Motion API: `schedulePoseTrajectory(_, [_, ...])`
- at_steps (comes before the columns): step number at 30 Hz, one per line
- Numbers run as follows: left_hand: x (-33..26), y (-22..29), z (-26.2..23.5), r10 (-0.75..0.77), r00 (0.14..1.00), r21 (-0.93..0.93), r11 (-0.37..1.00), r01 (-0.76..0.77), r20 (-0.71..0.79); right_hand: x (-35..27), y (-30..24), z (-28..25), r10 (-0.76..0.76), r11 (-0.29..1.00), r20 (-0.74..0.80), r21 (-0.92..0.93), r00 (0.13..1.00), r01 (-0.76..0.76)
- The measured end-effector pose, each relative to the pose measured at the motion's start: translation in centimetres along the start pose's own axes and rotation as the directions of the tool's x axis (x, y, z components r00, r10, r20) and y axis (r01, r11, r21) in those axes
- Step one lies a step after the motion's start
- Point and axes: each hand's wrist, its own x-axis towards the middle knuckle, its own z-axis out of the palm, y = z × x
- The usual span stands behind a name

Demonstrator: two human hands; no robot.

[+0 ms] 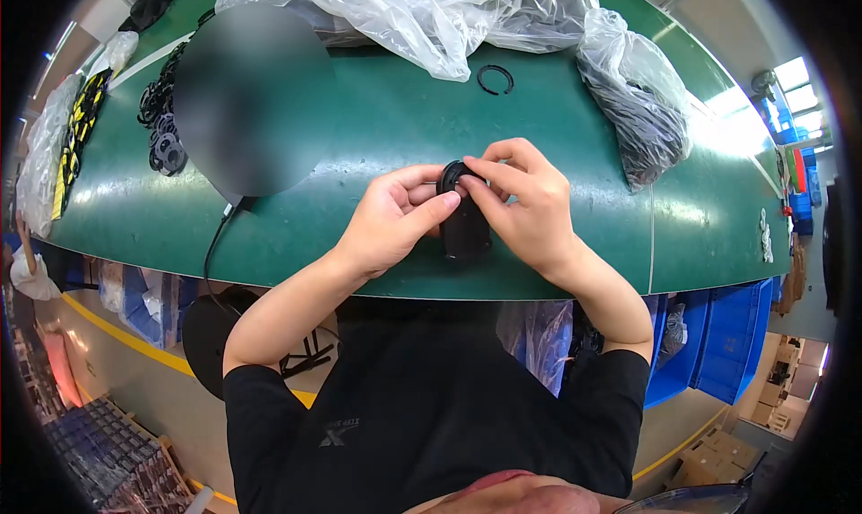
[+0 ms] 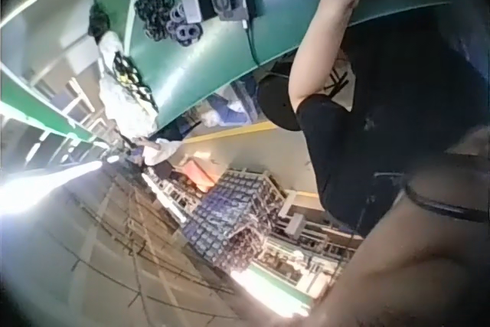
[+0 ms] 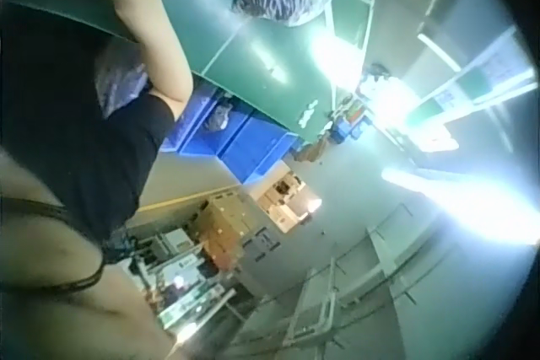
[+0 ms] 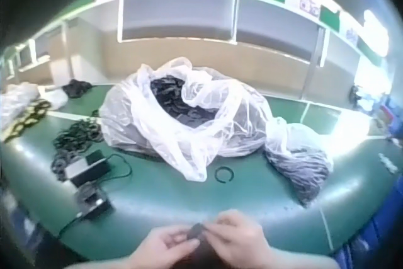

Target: The person assembles small black plastic components by hand, inserting plastic rings into a plastic housing.

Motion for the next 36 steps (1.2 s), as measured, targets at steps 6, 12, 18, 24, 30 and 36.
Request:
schedulePoseTrajectory(6, [0.1, -0.2, -0.8, 0.020, 0.999, 0.066, 0.998, -0.018, -0.029, 0.3, -0.4, -0.5, 0.129, 0.986, 0.090, 0.091, 0.988, -0.137])
schedulePoseTrajectory(12, [0.1, -0.1, -0.1, 0.058, 0.998, 0.016, 0.998, -0.058, -0.023, -0.2, 0.9, -0.2, 0.408, 0.720, 0.258, 0.499, 0.876, -0.482])
schedulePoseTrajectory(18, [0.0, -0.2, -0.6, 0.018, 1.000, 0.037, 0.999, -0.018, -0.014, 0.1, 1.0, -0.5, 0.404, 0.713, 0.354, 0.455, 0.843, -0.533])
schedulePoseTrajectory(24, [0.0, 0.2, -0.3, 0.034, 0.999, 0.004, 0.999, -0.034, -0.028, 0.6, 1.5, -1.0, 0.450, 0.496, 0.484, 0.563, 0.751, -0.661])
schedulePoseTrajectory(30, [-0.1, 0.3, 0.0, 0.034, 0.999, -0.023, 0.999, -0.035, -0.013, 0.4, 1.2, -1.3, 0.436, 0.484, 0.482, 0.586, 0.760, -0.650])
schedulePoseTrajectory(36, [-0.2, 0.3, -0.1, 0.045, 0.999, 0.083, 0.996, -0.043, -0.030, 0.5, 1.3, -1.4, 0.418, 0.544, 0.527, 0.508, 0.740, -0.668])
